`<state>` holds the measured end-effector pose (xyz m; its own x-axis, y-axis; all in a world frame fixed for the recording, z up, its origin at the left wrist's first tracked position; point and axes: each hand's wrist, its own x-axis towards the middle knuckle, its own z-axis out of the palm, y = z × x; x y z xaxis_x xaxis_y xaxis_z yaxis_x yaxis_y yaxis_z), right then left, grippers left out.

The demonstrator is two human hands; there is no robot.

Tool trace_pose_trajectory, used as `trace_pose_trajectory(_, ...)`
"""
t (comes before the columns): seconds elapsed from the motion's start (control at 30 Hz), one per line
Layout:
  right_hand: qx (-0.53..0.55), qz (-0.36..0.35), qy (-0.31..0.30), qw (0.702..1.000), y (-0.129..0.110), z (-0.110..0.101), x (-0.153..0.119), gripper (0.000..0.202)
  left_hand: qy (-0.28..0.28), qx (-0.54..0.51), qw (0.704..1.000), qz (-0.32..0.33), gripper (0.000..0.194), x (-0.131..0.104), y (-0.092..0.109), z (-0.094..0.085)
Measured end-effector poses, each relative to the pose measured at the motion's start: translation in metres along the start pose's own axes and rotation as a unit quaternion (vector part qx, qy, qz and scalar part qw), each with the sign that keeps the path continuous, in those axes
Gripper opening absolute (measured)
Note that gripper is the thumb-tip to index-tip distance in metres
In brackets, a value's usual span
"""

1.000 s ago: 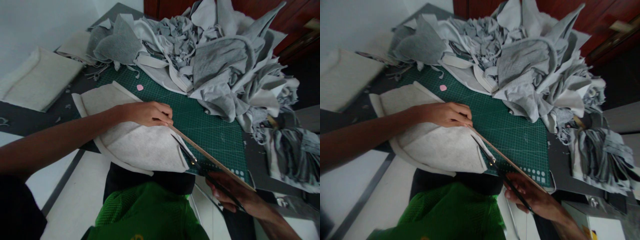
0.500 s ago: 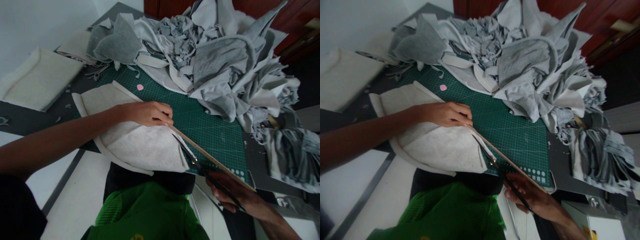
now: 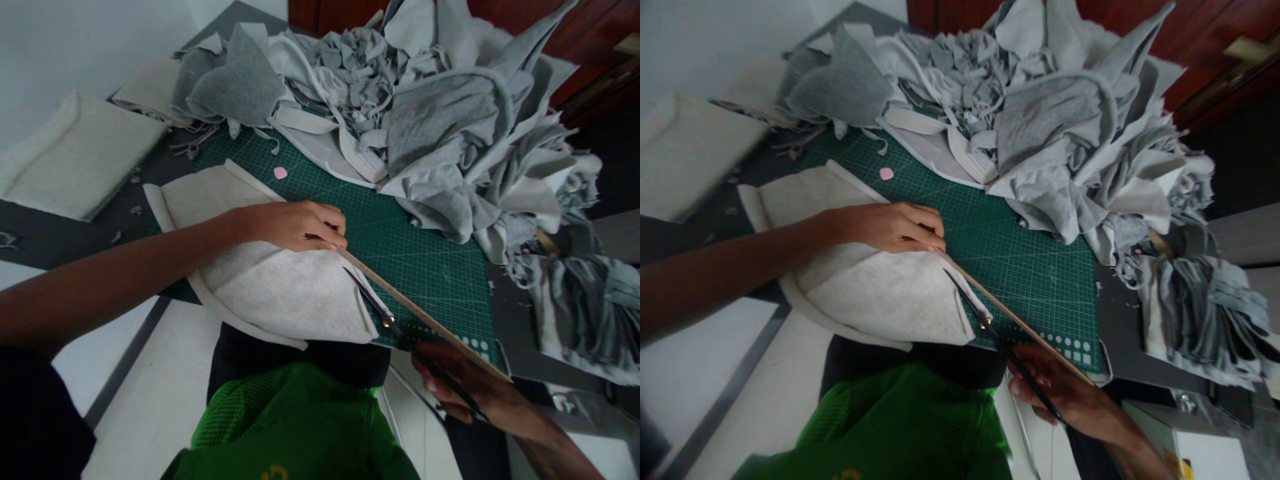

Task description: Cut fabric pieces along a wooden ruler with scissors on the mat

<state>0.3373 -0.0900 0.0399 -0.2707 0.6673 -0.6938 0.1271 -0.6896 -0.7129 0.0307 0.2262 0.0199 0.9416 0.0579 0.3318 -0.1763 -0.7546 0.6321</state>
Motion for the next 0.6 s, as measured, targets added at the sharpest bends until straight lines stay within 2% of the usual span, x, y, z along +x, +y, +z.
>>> trace_pose_trajectory(0.4, 0.007, -0.017, -0.017, 1.000, -0.0015, -0.0010, 0.0013, 0.055, -0.008, 0.002, 1.000, -0.002, 0.025, 0.0007, 0.0041, -0.0022)
trace_pose_trajectory(0.6, -0.016, -0.008, -0.006, 1.000, -0.0039, -0.0012, -0.0003, 0.057, 0.008, -0.009, 1.000, 0.005, 0.022, 0.0012, 0.0027, -0.0013)
